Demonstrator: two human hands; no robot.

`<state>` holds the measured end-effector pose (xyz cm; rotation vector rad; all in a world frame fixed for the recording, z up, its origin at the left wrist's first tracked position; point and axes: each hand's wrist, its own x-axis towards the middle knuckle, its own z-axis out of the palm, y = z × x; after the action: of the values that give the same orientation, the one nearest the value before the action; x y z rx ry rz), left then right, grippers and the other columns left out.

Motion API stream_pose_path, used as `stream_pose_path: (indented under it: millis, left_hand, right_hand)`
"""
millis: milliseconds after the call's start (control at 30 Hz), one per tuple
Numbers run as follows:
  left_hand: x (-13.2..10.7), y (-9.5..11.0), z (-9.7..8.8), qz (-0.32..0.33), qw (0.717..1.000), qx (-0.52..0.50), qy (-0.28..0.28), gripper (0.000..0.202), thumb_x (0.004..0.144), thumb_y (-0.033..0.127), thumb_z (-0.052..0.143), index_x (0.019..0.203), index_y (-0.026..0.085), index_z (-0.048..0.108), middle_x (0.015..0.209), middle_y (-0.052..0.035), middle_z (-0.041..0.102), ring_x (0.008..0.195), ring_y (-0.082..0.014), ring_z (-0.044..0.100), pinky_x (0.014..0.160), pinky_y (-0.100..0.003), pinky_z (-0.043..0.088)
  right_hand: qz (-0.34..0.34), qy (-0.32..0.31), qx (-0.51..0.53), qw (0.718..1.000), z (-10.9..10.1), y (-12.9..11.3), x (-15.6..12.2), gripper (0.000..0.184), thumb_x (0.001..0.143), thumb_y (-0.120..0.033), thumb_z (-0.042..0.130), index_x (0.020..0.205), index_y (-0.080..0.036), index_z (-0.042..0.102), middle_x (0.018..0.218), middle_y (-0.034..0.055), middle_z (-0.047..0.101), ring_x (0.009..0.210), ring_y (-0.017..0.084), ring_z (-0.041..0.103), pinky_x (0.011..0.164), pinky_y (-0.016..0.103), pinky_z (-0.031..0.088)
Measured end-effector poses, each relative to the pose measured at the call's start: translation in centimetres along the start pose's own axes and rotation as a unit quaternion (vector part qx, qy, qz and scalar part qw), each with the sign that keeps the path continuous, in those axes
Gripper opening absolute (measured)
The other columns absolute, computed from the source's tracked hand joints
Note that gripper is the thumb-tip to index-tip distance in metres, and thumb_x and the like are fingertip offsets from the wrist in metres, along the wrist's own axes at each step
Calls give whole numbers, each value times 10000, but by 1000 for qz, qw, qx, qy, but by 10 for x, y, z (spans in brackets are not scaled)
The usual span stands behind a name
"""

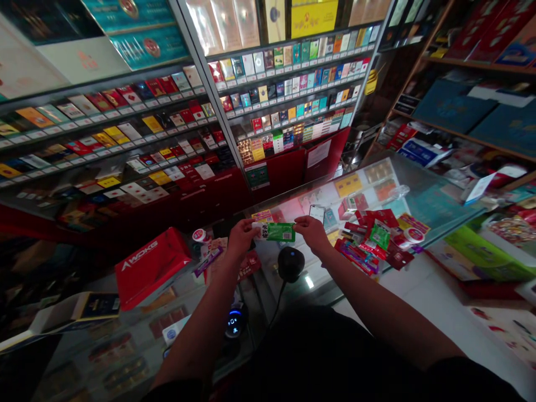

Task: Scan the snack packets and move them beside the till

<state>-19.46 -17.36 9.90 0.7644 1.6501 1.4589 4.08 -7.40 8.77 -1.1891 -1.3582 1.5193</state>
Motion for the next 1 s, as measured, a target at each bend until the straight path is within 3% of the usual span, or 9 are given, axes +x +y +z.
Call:
stream_pose_path:
  millis: [233,500,633,800,1000]
  left_hand:
    - [22,-27,26,-4,999,35,-32,482,644,314,813,1087,164,698,886,-68,774,738,-204,706,696,-305,527]
    - [26,-38,44,-23,997,42,-66,411,666,217,766,1066,166,689,879,-63,771,739,-200,708,706,-311,539]
    - [28,-45,48,-42,996,28,-72,423,667,182,748,1082,167,672,889,-68,773,743,-207,720,716,-326,553]
    - [30,-50,46,-59,995,23,-76,407,674,187,756,1071,164,666,895,-74,767,761,-215,722,743,-350,570]
    - [29,-50,44,-52,995,24,-76,405,675,213,780,1065,171,678,901,-72,759,802,-223,727,786,-369,582]
  right_hand:
    - [17,40,-22,999,-24,19,0,353,647,-362,799,938,-171,740,796,38,751,723,191,667,710,327,491]
    - [32,77,-48,995,-40,43,0,311,660,-322,791,929,-176,738,815,50,760,741,206,687,704,333,519]
    - [26,86,-57,994,-44,52,-1,256,680,-295,765,910,-187,736,898,67,778,793,210,706,752,343,543]
    - [21,54,-60,997,-45,61,-5,271,671,-317,768,906,-191,720,792,36,754,755,213,705,740,345,551]
    - [17,57,-60,996,-43,60,-9,299,671,-343,759,924,-188,721,800,35,752,765,208,706,743,335,541]
